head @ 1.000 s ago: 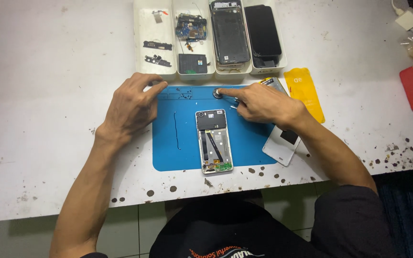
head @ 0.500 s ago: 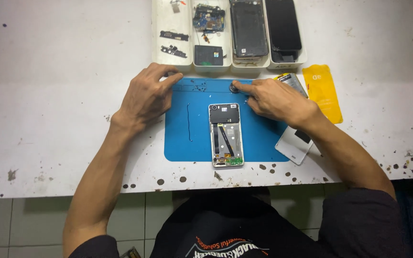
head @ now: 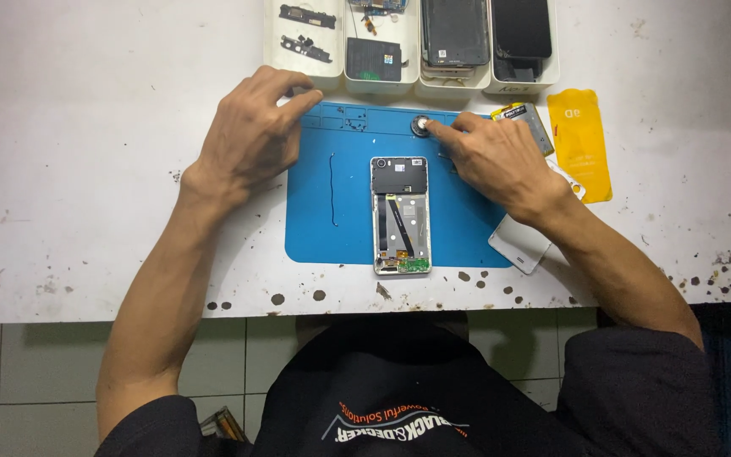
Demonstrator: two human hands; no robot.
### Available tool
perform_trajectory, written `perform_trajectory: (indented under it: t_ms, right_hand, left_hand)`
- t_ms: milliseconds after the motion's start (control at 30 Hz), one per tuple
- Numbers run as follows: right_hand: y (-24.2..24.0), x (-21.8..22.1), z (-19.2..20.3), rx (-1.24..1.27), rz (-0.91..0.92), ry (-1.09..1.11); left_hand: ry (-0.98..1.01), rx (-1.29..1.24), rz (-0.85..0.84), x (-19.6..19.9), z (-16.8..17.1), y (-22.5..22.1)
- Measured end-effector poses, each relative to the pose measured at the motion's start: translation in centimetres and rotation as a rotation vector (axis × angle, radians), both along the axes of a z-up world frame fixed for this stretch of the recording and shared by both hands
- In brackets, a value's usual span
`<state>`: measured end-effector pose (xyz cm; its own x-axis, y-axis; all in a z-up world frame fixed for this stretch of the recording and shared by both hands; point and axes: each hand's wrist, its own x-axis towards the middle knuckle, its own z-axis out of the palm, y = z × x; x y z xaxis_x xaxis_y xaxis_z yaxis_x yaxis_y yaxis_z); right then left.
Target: Repairing a mobile phone by manipulating internal components and using a small tool on a repair mat
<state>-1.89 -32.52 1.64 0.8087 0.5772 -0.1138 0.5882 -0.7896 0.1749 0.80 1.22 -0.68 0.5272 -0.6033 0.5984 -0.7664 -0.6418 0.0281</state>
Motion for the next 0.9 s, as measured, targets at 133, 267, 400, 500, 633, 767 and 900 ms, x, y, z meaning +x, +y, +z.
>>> perform_trajectory:
  t_ms: [133,267,400,500,633,767,900]
  right_hand:
    - [0.4,0.1,0.9,0.028,-0.019,0.068]
    - [1.0,0.5,2.8,-0.112,-0.067,0.198]
    - [1.0,0.7,4.4,-0.164,-0.157,0.348]
    - [-0.1,0.7,4.0,0.133,-0.208,0.339]
    - [2.1,1.1,2.8,0.543,0.004,0.067]
    - [5.1,2.8,0.0,0.715,0.219,0.015]
    - [6.9,4.2,-1.9,0.777,0.271,-0.006]
  left_hand:
    - [-0.006,0.005,0.001,0.1,0.1,0.0]
    - [-0.007,0.034,0.014,0.3,-0.1,0.3]
    - [-0.008,0.036,0.016,0.3,-0.4,0.5]
    - [-0.008,0.047,0.027,0.2,-0.3,0.5]
    - [-0.015,0.047,0.026,0.2,-0.1,0.6]
    - [-0.024,0.05,0.023,0.4,-0.5,0.7]
    - [-0.031,0.044,0.025,0.5,-0.4,0.9]
